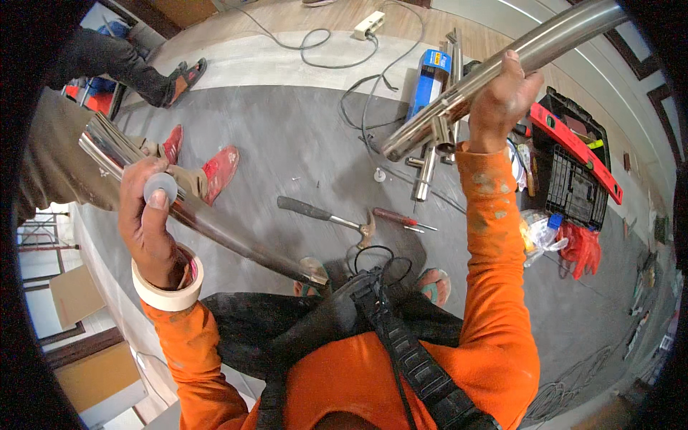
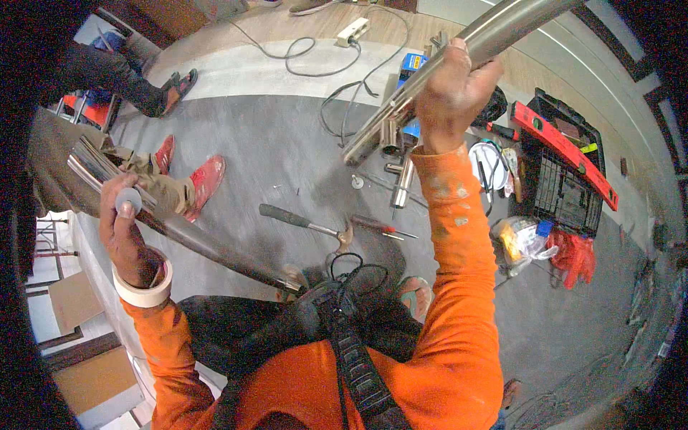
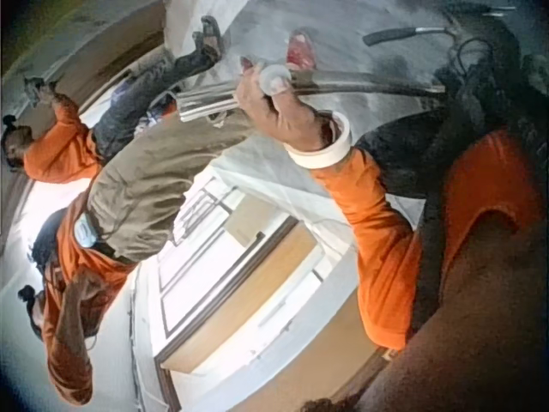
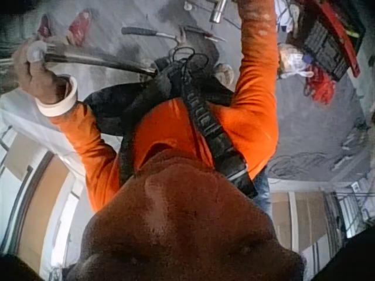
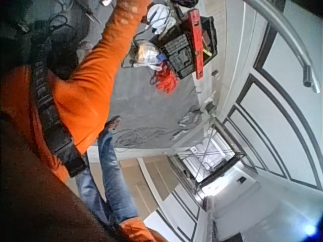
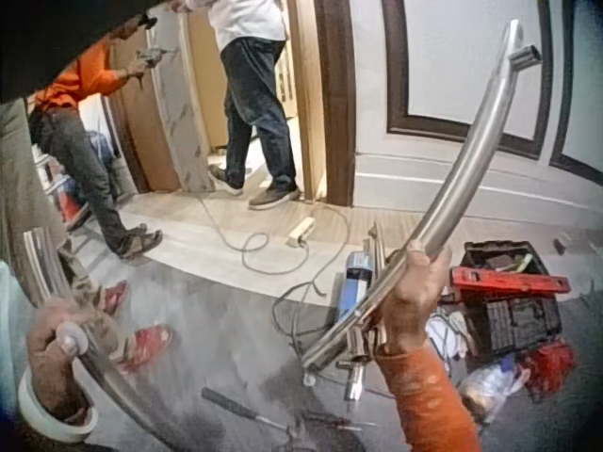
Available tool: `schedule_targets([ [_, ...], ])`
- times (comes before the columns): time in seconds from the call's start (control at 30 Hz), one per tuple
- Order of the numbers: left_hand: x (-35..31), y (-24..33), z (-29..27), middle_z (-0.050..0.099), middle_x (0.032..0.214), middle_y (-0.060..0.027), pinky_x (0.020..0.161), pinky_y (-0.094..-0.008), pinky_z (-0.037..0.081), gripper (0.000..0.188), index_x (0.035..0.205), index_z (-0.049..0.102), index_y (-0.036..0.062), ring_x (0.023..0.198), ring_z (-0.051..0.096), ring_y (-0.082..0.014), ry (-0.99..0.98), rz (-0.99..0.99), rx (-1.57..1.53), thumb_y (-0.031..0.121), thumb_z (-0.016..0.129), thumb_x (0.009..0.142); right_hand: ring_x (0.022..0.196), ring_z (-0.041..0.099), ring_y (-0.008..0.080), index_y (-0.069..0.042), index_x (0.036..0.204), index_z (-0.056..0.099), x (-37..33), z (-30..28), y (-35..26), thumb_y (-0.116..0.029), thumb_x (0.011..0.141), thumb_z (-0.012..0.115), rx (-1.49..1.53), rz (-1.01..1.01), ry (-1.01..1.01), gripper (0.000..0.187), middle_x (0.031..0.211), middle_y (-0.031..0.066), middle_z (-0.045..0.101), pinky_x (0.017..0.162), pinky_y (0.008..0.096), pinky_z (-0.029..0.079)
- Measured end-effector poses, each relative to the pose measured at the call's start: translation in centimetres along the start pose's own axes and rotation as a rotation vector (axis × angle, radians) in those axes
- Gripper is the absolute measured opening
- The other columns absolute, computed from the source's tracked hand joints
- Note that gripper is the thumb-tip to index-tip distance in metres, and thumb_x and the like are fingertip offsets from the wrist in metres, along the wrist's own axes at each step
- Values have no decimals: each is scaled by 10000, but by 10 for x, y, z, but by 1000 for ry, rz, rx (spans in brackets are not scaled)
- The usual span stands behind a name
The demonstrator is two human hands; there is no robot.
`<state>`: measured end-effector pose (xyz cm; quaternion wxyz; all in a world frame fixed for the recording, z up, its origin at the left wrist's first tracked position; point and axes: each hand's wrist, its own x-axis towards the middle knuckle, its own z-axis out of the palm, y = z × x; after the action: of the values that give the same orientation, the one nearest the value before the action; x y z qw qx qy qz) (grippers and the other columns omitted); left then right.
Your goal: The person assembles a metal door handle by inserting a screw through the handle bracket and placing a plastic washer and metal cover onto the screw.
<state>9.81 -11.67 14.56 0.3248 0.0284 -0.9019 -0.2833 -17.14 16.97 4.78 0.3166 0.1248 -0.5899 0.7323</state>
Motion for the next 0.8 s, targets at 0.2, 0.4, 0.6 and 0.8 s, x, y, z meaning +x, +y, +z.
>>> schedule_targets([
  [0.2, -2, 2, -6, 553, 999, -160, 893, -344, 341, 298, 954, 565, -60, 967, 498, -257, -3, 21, 68, 177, 474, 798, 552, 567, 203, -34, 915, 412, 3, 4, -8, -145, 768, 635, 245, 395, -124, 289, 726, 96, 523, 475, 347, 512],
  [0.4, -3, 2, -7, 556, 1011, -168, 917, -360, 336, 305, 961, 563, -63, 992, 497, -269, -14, 11, 27, 174, 468, 796, 505, 548, 180, -22, 863, 439, 2, 1, 8, -209, 773, 645, 192, 620, -93, 293, 665, 88, 513, 431, 305, 474],
  [0.6, -4, -1, -3, 554, 1023, -168, 925, -364, 336, 300, 960, 563, -62, 999, 497, -269, 4, 8, 16, 170, 460, 801, 497, 541, 160, -28, 880, 435, -3, -4, 3, -212, 783, 629, 257, 634, -129, 284, 686, 79, 519, 426, 297, 471],
  [0.8, -4, -6, -6, 545, 1067, -150, 953, -352, 300, 350, 999, 564, -52, 1039, 478, -254, -36, -15, 14, 218, 458, 804, 515, 541, 164, -35, 890, 426, -6, -5, -8, -187, 803, 594, 356, 594, -256, 243, 699, 76, 516, 424, 303, 468],
])
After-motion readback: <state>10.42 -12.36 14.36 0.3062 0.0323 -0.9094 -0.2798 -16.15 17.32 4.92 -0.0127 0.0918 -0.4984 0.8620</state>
